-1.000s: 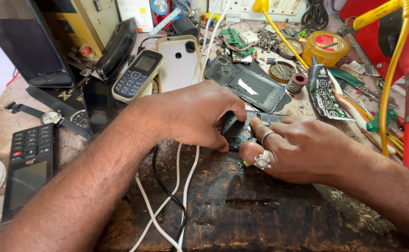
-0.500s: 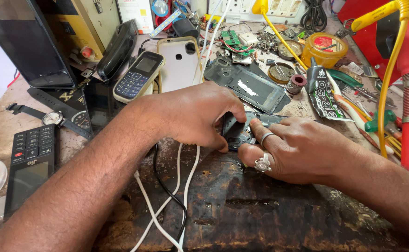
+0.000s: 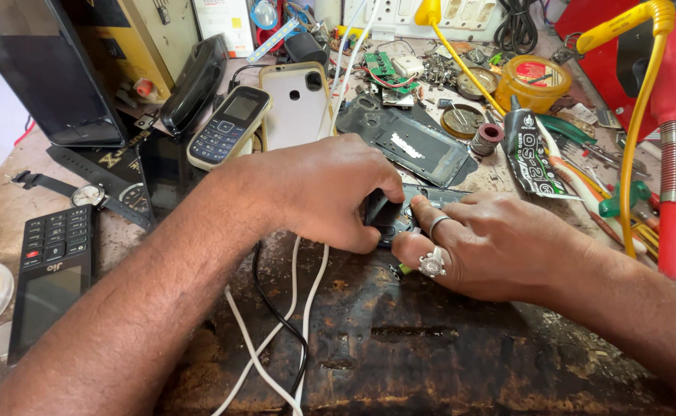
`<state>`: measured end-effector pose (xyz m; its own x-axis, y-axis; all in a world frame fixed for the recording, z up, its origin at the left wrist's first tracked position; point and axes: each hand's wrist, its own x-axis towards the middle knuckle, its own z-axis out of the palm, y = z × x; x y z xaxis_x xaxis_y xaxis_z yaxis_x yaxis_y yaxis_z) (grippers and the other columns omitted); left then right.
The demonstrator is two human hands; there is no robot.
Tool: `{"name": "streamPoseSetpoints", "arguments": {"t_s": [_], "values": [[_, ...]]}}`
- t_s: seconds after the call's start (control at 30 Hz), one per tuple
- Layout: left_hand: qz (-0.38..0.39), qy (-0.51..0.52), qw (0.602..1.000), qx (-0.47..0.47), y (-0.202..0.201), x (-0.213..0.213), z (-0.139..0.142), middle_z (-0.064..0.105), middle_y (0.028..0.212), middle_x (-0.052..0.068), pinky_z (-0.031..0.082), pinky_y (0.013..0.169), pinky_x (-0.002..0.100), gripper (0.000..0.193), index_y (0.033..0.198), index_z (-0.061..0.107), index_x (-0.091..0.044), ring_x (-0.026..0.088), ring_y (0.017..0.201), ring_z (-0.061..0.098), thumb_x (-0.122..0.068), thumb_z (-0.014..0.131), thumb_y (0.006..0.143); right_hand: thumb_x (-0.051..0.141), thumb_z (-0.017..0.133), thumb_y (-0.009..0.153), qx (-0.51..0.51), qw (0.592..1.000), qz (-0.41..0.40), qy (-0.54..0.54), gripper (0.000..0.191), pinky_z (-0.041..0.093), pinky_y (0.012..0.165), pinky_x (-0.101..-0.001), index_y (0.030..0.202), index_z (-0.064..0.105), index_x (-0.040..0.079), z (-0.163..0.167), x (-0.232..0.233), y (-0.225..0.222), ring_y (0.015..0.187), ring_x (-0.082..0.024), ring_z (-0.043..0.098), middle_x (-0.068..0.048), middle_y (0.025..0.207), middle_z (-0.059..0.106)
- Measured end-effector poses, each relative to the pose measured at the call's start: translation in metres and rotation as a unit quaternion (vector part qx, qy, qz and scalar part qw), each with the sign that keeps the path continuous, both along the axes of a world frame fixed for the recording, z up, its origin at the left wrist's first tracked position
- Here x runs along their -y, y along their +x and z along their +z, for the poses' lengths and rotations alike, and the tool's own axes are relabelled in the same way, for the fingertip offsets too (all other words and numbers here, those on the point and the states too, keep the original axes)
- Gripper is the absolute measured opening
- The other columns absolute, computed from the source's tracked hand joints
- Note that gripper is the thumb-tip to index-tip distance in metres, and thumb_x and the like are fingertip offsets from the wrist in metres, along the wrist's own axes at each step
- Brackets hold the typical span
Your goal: The person disassembles a smartphone on a cluttered repair bench, using a green-handled screwdriver to remove screws from the back of the device. They briefly press buttons on a feature phone, then pry open the back cover, lift out the internal frame, and work on the exposed battery and internal components by hand.
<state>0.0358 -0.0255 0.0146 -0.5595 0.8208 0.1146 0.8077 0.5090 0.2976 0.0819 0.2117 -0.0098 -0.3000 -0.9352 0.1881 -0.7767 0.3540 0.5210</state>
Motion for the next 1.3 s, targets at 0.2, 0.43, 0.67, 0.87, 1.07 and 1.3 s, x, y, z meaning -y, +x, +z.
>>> {"name": "streamPoseSetpoints", "arguments": {"t_s": [0.2,0.43,0.67,0.87,1.07,1.3], "values": [[0.01,-0.016,1.0,0.0,0.001,-0.003,0.006,0.069,0.102,0.017,0.054,0.087,0.04,0.06,0.119,0.072,-0.009,0.032,0.103,0.066,-0.035,0.082,0.065,0.022,0.061,0.085,0.004,1.0,-0.012,0.014,0.018,0.059,0.048,-0.0443,0.1,0.059,0.012,0.0,0.0,0.0,0.067,-0.03,0.074,-0.029,0.106,0.073],[0.027,-0.025,0.999,0.015,0.006,-0.006,0.018,0.07,0.098,0.015,0.056,0.083,0.039,0.058,0.115,0.073,-0.01,0.03,0.1,0.068,-0.034,0.082,0.063,0.022,0.06,0.086,0.009,1.0,-0.006,-0.007,0.016,0.059,0.05,-0.0445,0.1,0.059,0.013,0.001,0.001,0.001,0.068,-0.031,0.074,-0.029,0.107,0.072],[0.067,-0.111,0.992,-0.012,0.021,-0.021,0.02,0.069,0.097,0.021,0.056,0.079,0.049,0.088,0.141,0.042,0.0,0.037,0.101,0.067,-0.029,0.084,0.07,0.019,0.061,0.087,-0.004,1.0,0.002,-0.019,0.016,0.056,0.047,-0.0437,0.1,0.059,0.011,0.0,0.001,0.001,0.064,-0.029,0.071,-0.025,0.103,0.074],[0.029,-0.134,0.987,-0.086,0.034,-0.03,0.009,0.067,0.097,0.023,0.056,0.079,0.049,0.111,0.153,0.025,0.001,0.041,0.097,0.066,-0.016,0.085,0.061,0.019,0.063,0.086,0.024,1.0,-0.008,-0.003,0.011,0.05,0.04,-0.0441,0.096,0.061,0.016,0.001,0.003,0.001,0.056,-0.028,0.066,-0.003,0.058,0.058],[0.001,-0.08,0.988,-0.13,0.032,-0.026,-0.004,0.069,0.094,0.023,0.054,0.084,0.046,0.116,0.15,0.019,0.009,0.041,0.098,0.065,-0.014,0.084,0.057,0.017,0.063,0.085,0.027,1.0,-0.002,-0.012,0.012,0.05,0.04,-0.043,0.097,0.062,0.015,-0.002,-0.004,-0.002,0.053,-0.026,0.065,-0.002,0.055,0.057],[0.01,-0.067,0.994,-0.083,0.026,-0.019,-0.005,0.067,0.098,0.028,0.052,0.089,0.047,0.118,0.154,0.016,0.011,0.043,0.102,0.063,-0.015,0.083,0.061,0.026,0.067,0.088,0.094,0.994,-0.005,-0.058,0.024,0.053,0.052,-0.041,0.098,0.058,0.006,-0.003,-0.018,-0.017,0.06,-0.025,0.067,-0.005,0.068,0.061]]}}
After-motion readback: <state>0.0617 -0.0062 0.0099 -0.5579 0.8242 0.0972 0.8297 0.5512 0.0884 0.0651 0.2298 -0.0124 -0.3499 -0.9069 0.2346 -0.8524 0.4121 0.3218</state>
